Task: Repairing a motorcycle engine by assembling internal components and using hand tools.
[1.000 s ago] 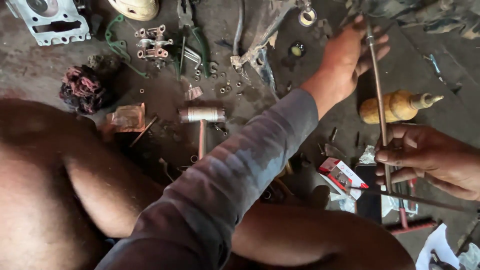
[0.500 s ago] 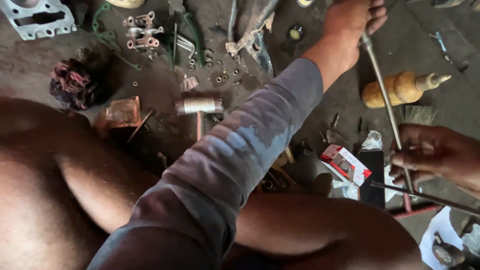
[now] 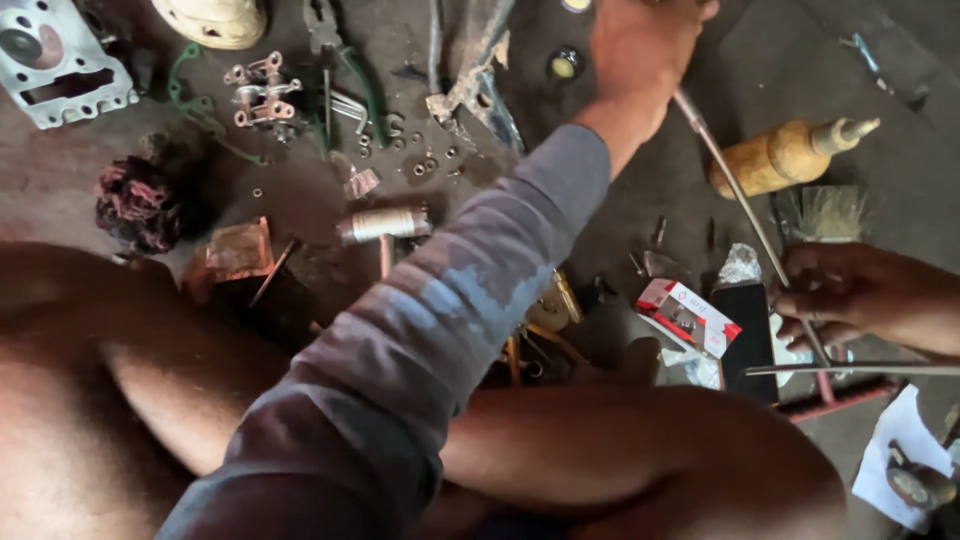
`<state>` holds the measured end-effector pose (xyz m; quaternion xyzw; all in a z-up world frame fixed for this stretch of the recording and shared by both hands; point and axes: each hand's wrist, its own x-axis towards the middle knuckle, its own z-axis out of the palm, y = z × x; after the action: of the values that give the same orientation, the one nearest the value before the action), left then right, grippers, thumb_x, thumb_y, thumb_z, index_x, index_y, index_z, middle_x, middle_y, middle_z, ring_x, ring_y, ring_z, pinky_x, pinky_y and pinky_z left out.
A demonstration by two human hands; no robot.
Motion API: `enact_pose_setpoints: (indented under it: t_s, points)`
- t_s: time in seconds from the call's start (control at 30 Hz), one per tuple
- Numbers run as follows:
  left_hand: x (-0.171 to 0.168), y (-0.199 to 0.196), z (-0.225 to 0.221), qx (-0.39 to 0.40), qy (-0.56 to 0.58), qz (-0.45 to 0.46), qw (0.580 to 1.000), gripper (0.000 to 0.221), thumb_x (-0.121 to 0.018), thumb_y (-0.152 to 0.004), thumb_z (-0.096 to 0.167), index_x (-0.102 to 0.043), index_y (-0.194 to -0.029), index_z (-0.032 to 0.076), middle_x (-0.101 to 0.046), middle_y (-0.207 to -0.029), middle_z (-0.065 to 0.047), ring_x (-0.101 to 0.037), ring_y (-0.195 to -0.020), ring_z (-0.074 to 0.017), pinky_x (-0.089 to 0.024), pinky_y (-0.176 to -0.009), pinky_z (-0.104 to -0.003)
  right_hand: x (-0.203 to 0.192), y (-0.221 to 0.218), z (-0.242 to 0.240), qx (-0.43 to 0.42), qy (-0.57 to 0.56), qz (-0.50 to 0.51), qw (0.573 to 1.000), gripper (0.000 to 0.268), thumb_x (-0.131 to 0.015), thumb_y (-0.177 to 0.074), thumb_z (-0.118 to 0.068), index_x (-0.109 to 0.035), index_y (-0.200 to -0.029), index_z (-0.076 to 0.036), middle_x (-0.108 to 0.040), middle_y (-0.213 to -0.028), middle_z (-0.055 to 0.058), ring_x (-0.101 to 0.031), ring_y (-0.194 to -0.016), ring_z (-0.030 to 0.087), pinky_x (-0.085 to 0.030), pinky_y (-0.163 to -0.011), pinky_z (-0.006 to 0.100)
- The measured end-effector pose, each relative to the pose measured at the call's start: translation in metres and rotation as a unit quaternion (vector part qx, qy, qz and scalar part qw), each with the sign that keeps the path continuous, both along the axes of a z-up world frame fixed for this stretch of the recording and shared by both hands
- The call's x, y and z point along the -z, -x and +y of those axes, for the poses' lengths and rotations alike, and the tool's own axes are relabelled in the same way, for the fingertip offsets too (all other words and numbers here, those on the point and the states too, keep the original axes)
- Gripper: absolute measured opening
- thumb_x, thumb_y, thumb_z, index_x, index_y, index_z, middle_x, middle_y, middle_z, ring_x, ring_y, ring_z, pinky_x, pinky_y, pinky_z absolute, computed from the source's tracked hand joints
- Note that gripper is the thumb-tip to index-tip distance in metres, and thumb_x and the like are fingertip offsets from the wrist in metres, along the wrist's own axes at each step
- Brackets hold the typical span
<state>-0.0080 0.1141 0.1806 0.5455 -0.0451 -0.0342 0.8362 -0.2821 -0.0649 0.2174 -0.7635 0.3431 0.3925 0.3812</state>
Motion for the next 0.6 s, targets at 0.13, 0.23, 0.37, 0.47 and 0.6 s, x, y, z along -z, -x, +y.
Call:
enact_pose_setpoints:
  t_s: [0.13, 0.23, 0.37, 0.47, 0.6]
  points:
    - [0.081, -0.024, -0.062, 0.076, 0.258, -0.087, 0.959, 0.011, -0.068, -0.086, -0.010, -0.068, -0.078, -0.003, -0.071, -0.080, -0.010, -0.068, -0.072, -0.0231, -0.054, -0.065, -0.038, -0.029, -0.031, 0.048, -0.009, -0.011, -0.016, 1.000, 0.027, -0.064, -0.097, -0.029, -0.061, -0.108, -0.004, -0.071, -0.099, 0.015, -0.080, -0.090, 0.028, -0.064, -0.085, 0.043]
    - [0.063, -0.027, -0.044, 0.125, 0.240, -0.014, 0.963, 0.009, -0.061, -0.094, -0.004, -0.067, -0.090, 0.000, -0.070, -0.082, -0.009, -0.070, -0.073, -0.0211, -0.059, -0.069, -0.038, -0.035, -0.057, 0.087, -0.029, 0.018, -0.064, 0.997, 0.035, -0.065, -0.099, -0.038, -0.065, -0.102, -0.003, -0.069, -0.091, 0.013, -0.070, -0.084, 0.023, -0.060, -0.079, 0.042]
    - [0.027, -0.020, -0.006, 0.154, 0.211, 0.033, 0.965, 0.011, -0.050, -0.099, -0.002, -0.060, -0.103, -0.003, -0.067, -0.083, -0.010, -0.067, -0.072, -0.0212, -0.060, -0.069, -0.039, -0.010, -0.087, 0.105, -0.018, -0.018, -0.154, 0.988, 0.034, -0.066, -0.105, -0.028, -0.066, -0.101, 0.006, -0.057, -0.088, 0.018, -0.052, -0.070, 0.025, -0.047, -0.062, 0.052]
    - [0.037, -0.016, -0.001, 0.209, 0.205, 0.144, 0.945, 0.015, -0.052, -0.101, 0.009, -0.048, -0.115, 0.010, -0.061, -0.089, -0.003, -0.061, -0.076, -0.0149, -0.058, -0.074, -0.036, -0.003, -0.107, 0.124, 0.200, -0.202, -0.131, 0.950, 0.017, -0.065, -0.093, -0.019, -0.061, -0.097, -0.003, -0.071, -0.087, 0.011, -0.073, -0.079, 0.023, -0.059, -0.072, 0.039]
    - [0.056, 0.018, 0.024, 0.299, 0.097, 0.040, 0.949, 0.020, -0.052, -0.106, 0.014, -0.046, -0.123, 0.005, -0.060, -0.099, -0.010, -0.059, -0.085, -0.0194, -0.055, -0.076, -0.038, 0.005, -0.110, 0.133, 0.221, -0.248, -0.167, 0.928, 0.020, -0.066, -0.096, -0.017, -0.063, -0.103, 0.001, -0.072, -0.091, 0.010, -0.073, -0.085, 0.021, -0.061, -0.076, 0.036]
